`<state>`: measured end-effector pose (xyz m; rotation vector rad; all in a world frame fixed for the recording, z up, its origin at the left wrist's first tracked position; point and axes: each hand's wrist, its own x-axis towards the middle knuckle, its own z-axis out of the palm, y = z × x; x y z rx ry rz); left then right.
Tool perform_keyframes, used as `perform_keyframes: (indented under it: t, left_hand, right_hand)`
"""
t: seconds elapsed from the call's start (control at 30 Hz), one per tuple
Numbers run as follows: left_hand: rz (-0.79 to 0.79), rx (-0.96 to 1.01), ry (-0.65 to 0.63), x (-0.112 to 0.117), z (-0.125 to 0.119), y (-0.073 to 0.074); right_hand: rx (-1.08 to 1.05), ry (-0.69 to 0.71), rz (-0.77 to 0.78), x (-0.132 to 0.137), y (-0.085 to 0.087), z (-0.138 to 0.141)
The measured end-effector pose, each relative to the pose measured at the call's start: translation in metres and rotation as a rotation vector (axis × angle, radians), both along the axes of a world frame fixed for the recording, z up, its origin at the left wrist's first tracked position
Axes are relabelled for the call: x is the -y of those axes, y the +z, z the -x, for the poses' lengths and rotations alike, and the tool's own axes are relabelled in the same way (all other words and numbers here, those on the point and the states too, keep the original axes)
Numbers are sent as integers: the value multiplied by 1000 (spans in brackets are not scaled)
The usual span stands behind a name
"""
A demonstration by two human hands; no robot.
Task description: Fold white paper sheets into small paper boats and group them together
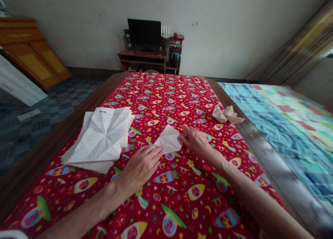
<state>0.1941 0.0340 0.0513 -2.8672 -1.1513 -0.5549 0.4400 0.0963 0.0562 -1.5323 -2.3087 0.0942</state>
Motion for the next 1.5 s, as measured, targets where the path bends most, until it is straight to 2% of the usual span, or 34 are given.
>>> perform_keyframes:
  t: [0.13,0.23,0.3,0.43,0.57,0.63,0.7,0.8,0.9,1.03,1.1,1.2,1.4,1.5]
  left_hand:
    - [-23,-5,-59,-13,-2,2]
    - [-28,-56,-148,-29,-2,2]
    - [-41,-77,-194,-42,-4,3]
    - [-93,-91,-216,-60,-15,4]
    - [-52,-59,-249,-55,-21,2]
    - [7,-35,-259,-44,-18,0]
    - [69,-21,-266,-33,-13,-3]
    - [118,-21,-264,-20,-5,-6]
    - [127,-19,-259,-16,-2,-9]
    - [134,14,-262,-15,-2,-14]
    - [126,42,-271,-16,-2,-16]
    - [133,26,-291,-24,-4,-15]
    - [150,-10,-290,-58,-10,-6]
    - [142,12,-281,-60,-10,-7]
  right_hand:
    - [-293,-74,127,8,-6,-5]
    - [-409,-89,166,30,-6,-8]
    - [-419,-88,191,51,-6,-6]
    - [-422,-48,340,92,-2,2]
    - [-284,126,466,112,6,1]
    - [-173,151,412,112,10,-5]
    - [-71,165,268,109,14,-11]
    - [35,306,81,101,18,-15]
    - [100,435,20,96,16,-13]
    - [170,384,-49,96,8,-14]
    - [188,361,-85,96,4,-17]
    - [171,406,-122,89,0,-17]
    - [156,481,-288,72,3,0]
    - [149,586,-208,80,5,4]
